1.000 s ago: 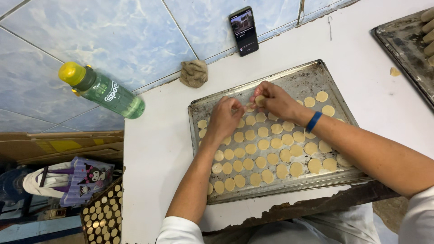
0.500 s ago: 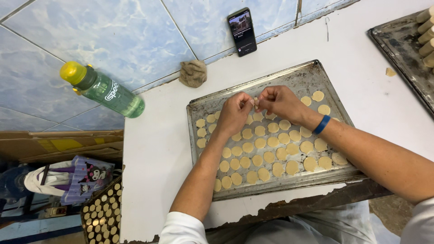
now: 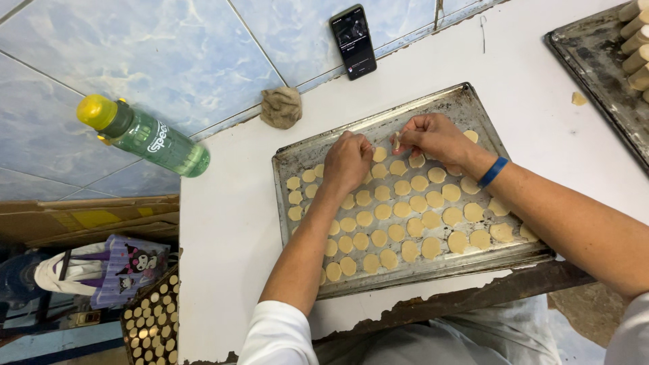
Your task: The person arranges small, round, flattened dough pieces onto a metal baking tray. They pick up the dough pieces from a nearby tray and place them in neat rows on the work tray, filling the available space.
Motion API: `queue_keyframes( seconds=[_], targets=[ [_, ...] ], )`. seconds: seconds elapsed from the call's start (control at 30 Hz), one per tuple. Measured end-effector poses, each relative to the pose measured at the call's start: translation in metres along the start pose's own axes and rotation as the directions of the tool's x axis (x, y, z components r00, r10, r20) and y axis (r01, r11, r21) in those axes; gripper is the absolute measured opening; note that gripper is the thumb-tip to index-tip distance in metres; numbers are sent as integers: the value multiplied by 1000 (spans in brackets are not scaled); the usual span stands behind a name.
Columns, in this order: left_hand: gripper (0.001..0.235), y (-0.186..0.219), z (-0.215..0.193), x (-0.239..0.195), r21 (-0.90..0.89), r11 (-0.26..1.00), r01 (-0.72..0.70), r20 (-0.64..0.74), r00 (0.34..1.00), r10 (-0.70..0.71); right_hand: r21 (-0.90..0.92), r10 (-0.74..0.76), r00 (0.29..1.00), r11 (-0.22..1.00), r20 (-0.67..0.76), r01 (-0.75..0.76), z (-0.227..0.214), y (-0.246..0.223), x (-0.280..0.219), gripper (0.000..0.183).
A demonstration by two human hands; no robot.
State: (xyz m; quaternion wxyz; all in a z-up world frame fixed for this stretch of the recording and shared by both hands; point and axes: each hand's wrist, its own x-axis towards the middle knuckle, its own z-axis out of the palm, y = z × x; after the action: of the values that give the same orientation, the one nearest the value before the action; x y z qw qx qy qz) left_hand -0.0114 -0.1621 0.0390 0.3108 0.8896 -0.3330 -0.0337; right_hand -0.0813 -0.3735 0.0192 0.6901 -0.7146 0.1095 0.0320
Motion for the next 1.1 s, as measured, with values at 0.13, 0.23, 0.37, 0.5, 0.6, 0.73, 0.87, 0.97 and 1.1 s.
queue_keyframes(
  seconds=[0.13,0.23,0.37,0.5,0.6,0.73,0.87,0.97,1.1],
  targets=[
    [26,18,-1,3,-280,953,113,131,988,-79,-48,-114,987,992,109,120,-7,4,-8,9],
    [19,24,5,6,-282,959,-16,79,996,40,-77,-125,986,988,114,135,-9,7,-9,8],
    [16,21,15,10,-162,987,-19,72,997,31,-570,-258,966,793,8,216,-14,-1,-15,12],
    [18,9,18,12,40,998,48,1,999,-48,-858,-501,865,432,27,277,-23,-6,-27,14],
    [6,-33,-7,5,11,999,-33,-201,979,34,-774,-546,835,557,-66,302,-48,2,-30,18],
    [15,-128,-64,-22,-211,976,55,-376,917,-133,-749,-703,673,569,-230,338,-103,35,-17,21],
    [24,-196,-85,-79,-252,910,329,-537,735,-414,-198,-441,765,897,-469,396,-145,74,4,24],
    [25,-203,-59,-117,-287,885,367,-620,633,-463,-85,-414,777,900,-473,428,-147,88,11,22],
    [26,-191,-49,-129,-257,905,337,-642,641,-421,-215,-471,740,881,-481,421,-134,90,-3,21]
  ],
)
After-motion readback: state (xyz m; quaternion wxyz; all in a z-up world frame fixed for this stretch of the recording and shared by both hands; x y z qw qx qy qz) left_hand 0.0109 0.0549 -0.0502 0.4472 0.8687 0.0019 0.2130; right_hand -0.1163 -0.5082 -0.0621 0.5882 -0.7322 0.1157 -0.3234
